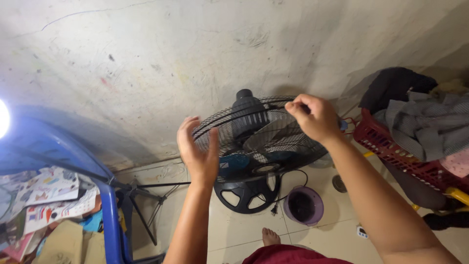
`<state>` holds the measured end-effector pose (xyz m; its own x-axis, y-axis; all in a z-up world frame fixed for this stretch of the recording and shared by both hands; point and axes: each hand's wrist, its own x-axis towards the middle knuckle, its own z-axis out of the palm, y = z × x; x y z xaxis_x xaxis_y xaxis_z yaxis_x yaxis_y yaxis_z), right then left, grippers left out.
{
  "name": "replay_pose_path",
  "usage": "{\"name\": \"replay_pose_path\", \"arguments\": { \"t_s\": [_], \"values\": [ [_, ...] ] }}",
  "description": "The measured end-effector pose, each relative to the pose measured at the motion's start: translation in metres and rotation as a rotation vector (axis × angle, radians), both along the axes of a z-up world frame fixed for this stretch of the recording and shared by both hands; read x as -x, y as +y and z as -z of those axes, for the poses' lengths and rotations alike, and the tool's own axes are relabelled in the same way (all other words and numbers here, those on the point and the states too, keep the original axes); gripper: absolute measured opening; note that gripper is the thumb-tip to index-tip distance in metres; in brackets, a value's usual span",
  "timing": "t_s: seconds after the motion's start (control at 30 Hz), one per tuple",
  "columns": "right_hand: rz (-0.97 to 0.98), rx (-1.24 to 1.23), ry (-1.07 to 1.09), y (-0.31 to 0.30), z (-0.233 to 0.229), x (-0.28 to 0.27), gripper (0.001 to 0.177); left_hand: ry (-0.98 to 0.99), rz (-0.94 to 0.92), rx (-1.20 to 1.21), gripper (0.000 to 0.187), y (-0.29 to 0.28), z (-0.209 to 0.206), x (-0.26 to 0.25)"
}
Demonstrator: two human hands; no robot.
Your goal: The person reassembles a standing electric fan by hand. They place the front wire cage onto the fan head, align it with the mounting points, and press it into place. The person then rotates the cage to check the fit and secures it by fastening the bottom clip.
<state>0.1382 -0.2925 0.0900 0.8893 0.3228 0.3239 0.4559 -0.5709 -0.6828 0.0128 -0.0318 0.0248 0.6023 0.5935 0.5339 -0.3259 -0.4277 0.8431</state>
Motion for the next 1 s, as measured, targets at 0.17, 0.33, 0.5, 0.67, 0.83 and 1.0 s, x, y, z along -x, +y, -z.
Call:
{"name": "replay_pose_path", "arguments": {
  "t_s": [0.17, 0.33, 0.5, 0.67, 0.83, 1.0],
  "values": [
    [-0.056, -0.065, -0.035, -0.009, 0.000, -0.002, 0.030, -0.025, -0.197, 0.494, 0.038, 0.061, 0.093, 0.024],
    [0.013, -0.117, 0.031, -0.010, 0.012, 0.001, 0.029, 0.147, 0.156, 0.747, 0.050, 0.069, 0.164, 0.044],
    [-0.014, -0.173, 0.007, -0.006, 0.026, 0.003, 0.027, 0.264, 0.078, 0.699, 0.052, 0.055, 0.175, 0.043],
    [0.004, -0.182, 0.059, -0.006, 0.031, 0.006, 0.025, 0.278, 0.084, 0.678, 0.054, 0.052, 0.172, 0.044],
    [-0.007, -0.199, 0.025, -0.006, 0.027, 0.004, 0.028, 0.364, 0.037, 0.454, 0.060, 0.040, 0.159, 0.050],
    [-0.043, 0.031, -0.190, -0.001, 0.010, 0.008, 0.029, 0.594, -0.171, 0.285, 0.065, 0.026, 0.100, 0.045]
  ]
}}
